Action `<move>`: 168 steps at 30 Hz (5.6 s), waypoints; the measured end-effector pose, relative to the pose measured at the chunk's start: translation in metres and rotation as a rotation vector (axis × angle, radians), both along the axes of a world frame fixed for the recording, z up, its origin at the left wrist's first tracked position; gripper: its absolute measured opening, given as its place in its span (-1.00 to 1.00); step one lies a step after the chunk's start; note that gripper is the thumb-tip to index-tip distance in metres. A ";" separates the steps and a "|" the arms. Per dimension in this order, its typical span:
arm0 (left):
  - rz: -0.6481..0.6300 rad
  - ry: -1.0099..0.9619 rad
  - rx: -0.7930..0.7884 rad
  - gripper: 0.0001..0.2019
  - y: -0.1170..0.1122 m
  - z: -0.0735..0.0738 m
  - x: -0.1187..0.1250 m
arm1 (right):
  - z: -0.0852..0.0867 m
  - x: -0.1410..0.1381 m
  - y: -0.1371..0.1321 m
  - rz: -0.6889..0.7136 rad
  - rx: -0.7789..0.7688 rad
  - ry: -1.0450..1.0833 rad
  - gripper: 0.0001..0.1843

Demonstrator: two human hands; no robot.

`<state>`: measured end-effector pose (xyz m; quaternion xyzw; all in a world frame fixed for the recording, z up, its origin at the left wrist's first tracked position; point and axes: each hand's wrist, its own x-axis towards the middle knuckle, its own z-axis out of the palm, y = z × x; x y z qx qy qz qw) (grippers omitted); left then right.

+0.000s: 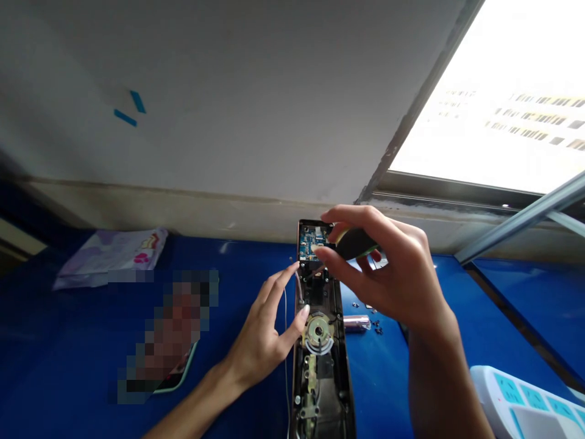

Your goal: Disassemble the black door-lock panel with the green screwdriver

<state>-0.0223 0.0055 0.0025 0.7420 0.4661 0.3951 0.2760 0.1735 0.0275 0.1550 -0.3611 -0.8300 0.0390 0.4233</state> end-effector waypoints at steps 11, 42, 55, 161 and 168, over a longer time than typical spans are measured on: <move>-0.014 0.023 0.019 -0.37 -0.001 0.004 -0.001 | 0.001 0.003 0.002 0.025 -0.006 0.013 -0.57; 0.062 0.056 0.127 -0.39 0.002 0.006 0.003 | 0.001 0.003 0.002 0.002 -0.003 -0.005 -0.67; -0.024 0.170 0.430 -0.72 0.034 0.057 0.030 | 0.022 0.040 -0.016 -0.066 0.069 0.260 -0.64; 0.267 0.445 -0.315 -0.04 0.015 0.030 -0.021 | 0.010 0.032 0.005 -0.161 0.094 -0.107 -0.89; 0.257 0.448 -0.305 0.01 0.018 0.030 -0.024 | 0.010 0.020 -0.001 -0.132 0.051 -0.068 -0.96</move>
